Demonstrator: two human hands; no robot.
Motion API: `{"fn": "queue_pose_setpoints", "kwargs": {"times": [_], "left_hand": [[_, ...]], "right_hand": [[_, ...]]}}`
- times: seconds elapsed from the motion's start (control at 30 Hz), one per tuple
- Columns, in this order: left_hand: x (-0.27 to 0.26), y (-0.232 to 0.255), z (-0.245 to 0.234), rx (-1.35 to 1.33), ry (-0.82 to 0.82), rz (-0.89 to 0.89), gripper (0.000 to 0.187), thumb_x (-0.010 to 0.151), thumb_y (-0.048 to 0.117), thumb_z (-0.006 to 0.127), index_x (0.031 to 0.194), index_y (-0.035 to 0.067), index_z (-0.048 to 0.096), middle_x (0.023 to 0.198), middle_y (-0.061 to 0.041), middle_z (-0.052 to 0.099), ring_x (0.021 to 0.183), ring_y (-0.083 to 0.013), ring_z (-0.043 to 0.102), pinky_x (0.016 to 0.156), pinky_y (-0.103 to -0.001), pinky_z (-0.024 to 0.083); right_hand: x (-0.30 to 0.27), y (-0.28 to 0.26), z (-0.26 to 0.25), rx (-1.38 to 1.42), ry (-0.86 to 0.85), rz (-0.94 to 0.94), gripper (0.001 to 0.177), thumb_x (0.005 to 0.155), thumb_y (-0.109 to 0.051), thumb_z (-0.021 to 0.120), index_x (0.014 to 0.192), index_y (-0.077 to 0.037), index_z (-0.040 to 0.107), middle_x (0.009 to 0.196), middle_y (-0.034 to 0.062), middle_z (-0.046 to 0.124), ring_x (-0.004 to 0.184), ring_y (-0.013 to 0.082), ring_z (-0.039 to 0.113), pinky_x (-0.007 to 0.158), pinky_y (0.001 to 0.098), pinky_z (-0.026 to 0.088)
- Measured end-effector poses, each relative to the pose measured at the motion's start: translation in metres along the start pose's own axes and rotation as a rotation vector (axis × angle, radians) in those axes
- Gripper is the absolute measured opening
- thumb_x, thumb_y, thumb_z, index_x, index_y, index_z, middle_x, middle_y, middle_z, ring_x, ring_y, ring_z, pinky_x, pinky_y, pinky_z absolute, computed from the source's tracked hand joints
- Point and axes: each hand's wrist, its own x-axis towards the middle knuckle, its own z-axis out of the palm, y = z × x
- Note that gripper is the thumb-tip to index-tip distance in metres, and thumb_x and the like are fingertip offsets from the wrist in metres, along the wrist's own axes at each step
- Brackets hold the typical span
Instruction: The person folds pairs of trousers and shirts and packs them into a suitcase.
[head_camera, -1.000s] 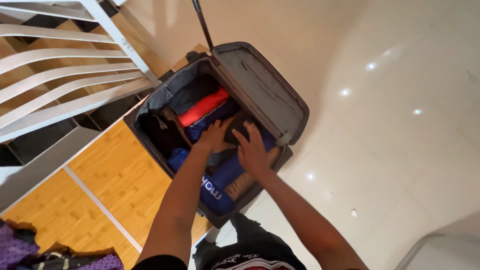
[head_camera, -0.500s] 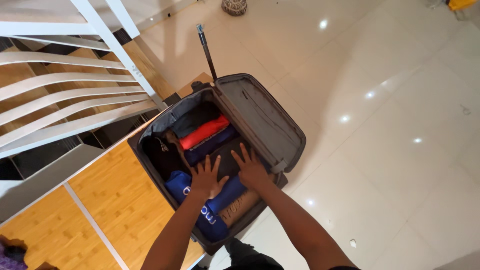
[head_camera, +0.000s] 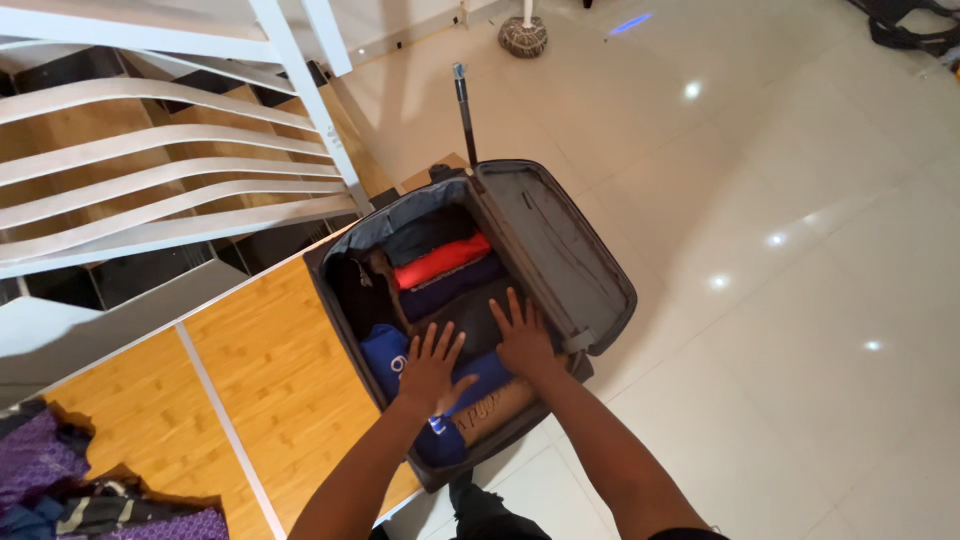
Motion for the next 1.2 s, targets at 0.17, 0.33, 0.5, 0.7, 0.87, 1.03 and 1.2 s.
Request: {"fn": "queue_pose_setpoints", "kwargs": {"times": [0.17, 0.33, 0.5, 0.7, 0.87, 1.03, 1.2], "left_hand": [[0.002, -0.006, -0.001, -0.091, -0.05, -0.007, 0.089, 0.096, 0.07, 0.041, 0.164, 0.021, 0.011, 0.173, -0.006, -0.003, 0.159, -0.0316, -0.006, 0.126, -0.05, 0.004], [0.0, -0.021, 0.016, -0.11, 0.081, 0.079, 0.088, 0.096, 0.062, 0.049, 0.161, 0.011, 0.02, 0.17, -0.013, 0.012, 0.157, -0.0326, 0.005, 0.124, -0.055, 0.007], [-0.06, -0.059, 0.017, 0.007, 0.46, 0.107, 0.074, 0.092, 0.039, 0.06, 0.152, -0.001, 0.04, 0.16, -0.02, 0.037, 0.154, -0.0379, 0.021, 0.124, -0.057, 0.013], [-0.152, -0.138, 0.034, -0.077, 0.662, -0.087, 0.063, 0.092, 0.027, 0.057, 0.148, -0.001, 0.046, 0.157, -0.02, 0.04, 0.154, -0.0394, 0.024, 0.124, -0.059, 0.016], [-0.245, -0.22, 0.086, -0.217, 0.653, -0.346, 0.063, 0.088, 0.024, 0.056, 0.146, 0.001, 0.046, 0.155, -0.021, 0.038, 0.149, -0.0439, 0.022, 0.118, -0.062, 0.017], [-0.344, -0.279, 0.16, -0.343, 0.711, -0.736, 0.061, 0.091, 0.027, 0.057, 0.146, 0.004, 0.049, 0.157, -0.016, 0.041, 0.152, -0.0407, 0.027, 0.122, -0.061, 0.021], [-0.424, -0.322, 0.221, -0.377, 0.691, -0.988, 0.067, 0.085, 0.026, 0.064, 0.146, 0.004, 0.049, 0.159, -0.017, 0.038, 0.15, -0.0411, 0.028, 0.12, -0.059, 0.025]], "right_hand": [[0.009, 0.006, 0.017, -0.07, 0.073, 0.016, 0.093, 0.086, -0.03, 0.062, 0.165, -0.026, 0.012, 0.172, 0.0175, 0.001, 0.154, 0.0465, 0.017, 0.124, 0.0552, 0.018], [0.019, 0.01, 0.033, -0.13, 0.19, 0.002, 0.087, 0.086, -0.024, 0.062, 0.164, -0.022, 0.023, 0.17, 0.0211, 0.013, 0.152, 0.0459, 0.021, 0.122, 0.0571, 0.021], [0.0, -0.039, 0.001, 0.077, 0.233, 0.014, 0.086, 0.078, -0.02, 0.071, 0.155, -0.007, 0.036, 0.166, 0.0217, 0.021, 0.151, 0.0472, 0.022, 0.121, 0.0576, 0.023], [-0.03, -0.169, -0.04, 0.38, 0.484, -0.25, 0.062, 0.084, -0.009, 0.065, 0.144, -0.002, 0.052, 0.159, 0.0247, 0.036, 0.149, 0.047, 0.029, 0.121, 0.06, 0.024], [-0.052, -0.285, -0.053, 0.423, 0.523, -0.472, 0.052, 0.082, -0.004, 0.064, 0.133, -0.001, 0.062, 0.153, 0.0244, 0.046, 0.144, 0.0458, 0.039, 0.119, 0.0546, 0.031], [-0.076, -0.388, -0.034, 0.437, 0.393, -0.714, 0.054, 0.078, -0.007, 0.067, 0.132, -0.003, 0.062, 0.152, 0.0245, 0.045, 0.14, 0.0454, 0.041, 0.117, 0.0522, 0.035], [-0.088, -0.481, 0.014, 0.369, 0.215, -0.879, 0.055, 0.078, -0.009, 0.07, 0.132, -0.004, 0.061, 0.15, 0.0252, 0.045, 0.134, 0.0454, 0.046, 0.112, 0.0517, 0.039]]}}
